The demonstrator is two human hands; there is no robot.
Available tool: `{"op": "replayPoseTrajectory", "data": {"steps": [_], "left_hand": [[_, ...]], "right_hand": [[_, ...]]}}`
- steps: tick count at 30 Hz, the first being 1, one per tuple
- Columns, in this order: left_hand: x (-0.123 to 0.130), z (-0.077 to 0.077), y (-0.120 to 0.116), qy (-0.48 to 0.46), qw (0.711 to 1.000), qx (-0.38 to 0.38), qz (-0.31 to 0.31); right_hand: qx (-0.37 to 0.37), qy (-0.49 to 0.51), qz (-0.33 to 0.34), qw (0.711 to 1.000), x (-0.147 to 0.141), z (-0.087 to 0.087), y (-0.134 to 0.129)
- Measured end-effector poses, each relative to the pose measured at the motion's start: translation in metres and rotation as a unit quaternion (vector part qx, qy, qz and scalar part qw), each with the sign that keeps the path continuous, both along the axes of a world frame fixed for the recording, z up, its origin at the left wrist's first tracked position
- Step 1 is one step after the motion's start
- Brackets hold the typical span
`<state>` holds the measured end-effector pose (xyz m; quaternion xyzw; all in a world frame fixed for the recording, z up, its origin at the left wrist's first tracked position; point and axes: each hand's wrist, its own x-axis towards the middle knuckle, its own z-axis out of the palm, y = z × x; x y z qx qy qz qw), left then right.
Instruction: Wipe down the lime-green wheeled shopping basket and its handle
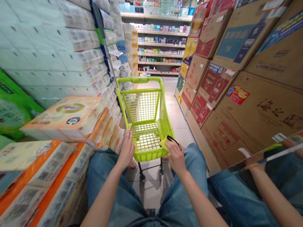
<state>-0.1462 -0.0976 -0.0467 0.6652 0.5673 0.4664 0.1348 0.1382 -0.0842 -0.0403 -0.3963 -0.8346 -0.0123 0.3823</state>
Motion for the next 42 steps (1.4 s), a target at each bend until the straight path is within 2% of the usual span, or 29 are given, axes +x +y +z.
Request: {"op": "replayPoseTrajectory", "data": {"steps": [6, 12, 16, 19, 21, 23, 26, 29, 31, 33, 37, 40, 42], "left_hand": [[-0.001, 0.000, 0.002, 0.002, 1.000, 0.002, 0.000], [-0.001, -0.006, 0.013, -0.006, 1.000, 0.012, 0.007], [0.008, -0.006, 0.012, -0.031, 0.999, 0.027, 0.024], [0.016, -0.002, 0.001, -0.035, 0.997, 0.040, 0.060], [0.019, -0.001, -0.012, -0.005, 0.996, 0.045, 0.083], [0.019, -0.002, -0.028, 0.052, 0.995, 0.036, 0.074], [0.015, -0.007, -0.049, 0.155, 0.986, 0.032, 0.042], [0.014, -0.014, -0.059, 0.205, 0.977, 0.042, 0.046], [0.016, -0.019, -0.058, 0.209, 0.975, 0.054, 0.059], [0.020, -0.024, -0.056, 0.201, 0.974, 0.063, 0.078], [0.027, -0.032, -0.052, 0.185, 0.975, 0.075, 0.102], [0.030, -0.037, -0.052, 0.184, 0.973, 0.084, 0.111], [0.033, -0.039, -0.051, 0.178, 0.972, 0.084, 0.124]], "right_hand": [[0.023, 0.033, 0.002, 0.999, -0.006, -0.004, 0.005], [-0.004, 0.042, -0.005, 0.999, -0.007, -0.004, 0.013], [-0.009, 0.044, -0.014, 0.999, -0.007, -0.005, 0.012], [-0.009, 0.030, -0.003, 1.000, -0.002, -0.004, 0.011], [-0.013, -0.003, 0.013, 1.000, 0.005, -0.002, 0.011], [-0.024, -0.042, 0.015, 0.999, 0.012, 0.001, 0.011], [-0.040, -0.061, -0.034, 0.997, 0.012, 0.002, 0.007], [-0.051, -0.033, -0.106, 0.993, -0.009, 0.001, -0.004], [-0.057, -0.008, -0.125, 0.990, -0.035, 0.000, -0.015], [-0.060, 0.009, -0.104, 0.993, -0.065, 0.001, -0.026], [-0.052, 0.010, -0.014, 0.999, -0.118, 0.001, -0.043], [-0.035, -0.017, 0.025, 0.999, -0.127, -0.001, -0.048], [-0.023, -0.047, 0.047, 0.997, -0.113, -0.002, -0.044]]}}
